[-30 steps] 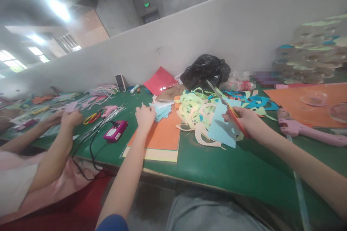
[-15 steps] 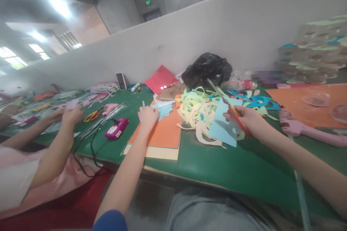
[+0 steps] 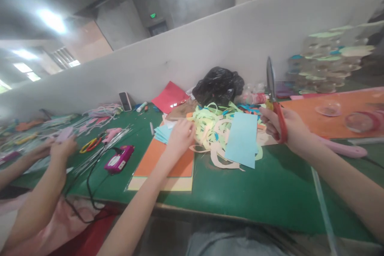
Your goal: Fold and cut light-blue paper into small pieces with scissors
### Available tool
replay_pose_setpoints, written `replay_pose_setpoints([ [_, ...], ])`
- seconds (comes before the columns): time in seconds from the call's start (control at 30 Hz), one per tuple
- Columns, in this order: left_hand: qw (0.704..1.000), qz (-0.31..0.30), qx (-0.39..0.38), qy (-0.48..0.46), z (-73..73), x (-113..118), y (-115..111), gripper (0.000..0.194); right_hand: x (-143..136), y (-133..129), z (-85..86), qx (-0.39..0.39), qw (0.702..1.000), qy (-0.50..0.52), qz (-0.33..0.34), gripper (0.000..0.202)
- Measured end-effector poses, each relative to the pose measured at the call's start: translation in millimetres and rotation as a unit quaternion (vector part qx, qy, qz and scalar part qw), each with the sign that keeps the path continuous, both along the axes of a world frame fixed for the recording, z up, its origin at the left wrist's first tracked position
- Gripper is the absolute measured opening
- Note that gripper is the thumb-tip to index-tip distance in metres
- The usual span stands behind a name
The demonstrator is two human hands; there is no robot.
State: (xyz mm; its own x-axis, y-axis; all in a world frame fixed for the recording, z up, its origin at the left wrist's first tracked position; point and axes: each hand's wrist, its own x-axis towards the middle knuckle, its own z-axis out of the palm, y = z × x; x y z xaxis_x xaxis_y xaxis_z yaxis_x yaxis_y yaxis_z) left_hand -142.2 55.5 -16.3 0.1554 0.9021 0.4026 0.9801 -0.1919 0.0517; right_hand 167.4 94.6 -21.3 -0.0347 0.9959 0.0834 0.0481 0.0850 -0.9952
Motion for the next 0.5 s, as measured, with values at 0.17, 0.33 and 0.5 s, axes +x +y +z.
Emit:
replay_pose_setpoints([
  [0.17,0.985,-0.105,-0.134,-0.024,-1.9,78,0,0.033,-5,-3,2.2,-0.053,0.998,0.033,0.01,0.047],
  [0.33,0.979,-0.096,-0.182,-0.008,-13.9,106,12,0.048,-8,-2,2.8,-0.055,0.998,0.014,-0.007,0.051],
  [0.5,0.973,-0.097,-0.18,-0.103,-28.5,104,23,0.043,-6,2,-3.2,-0.034,0.999,-0.003,-0.022,0.053],
])
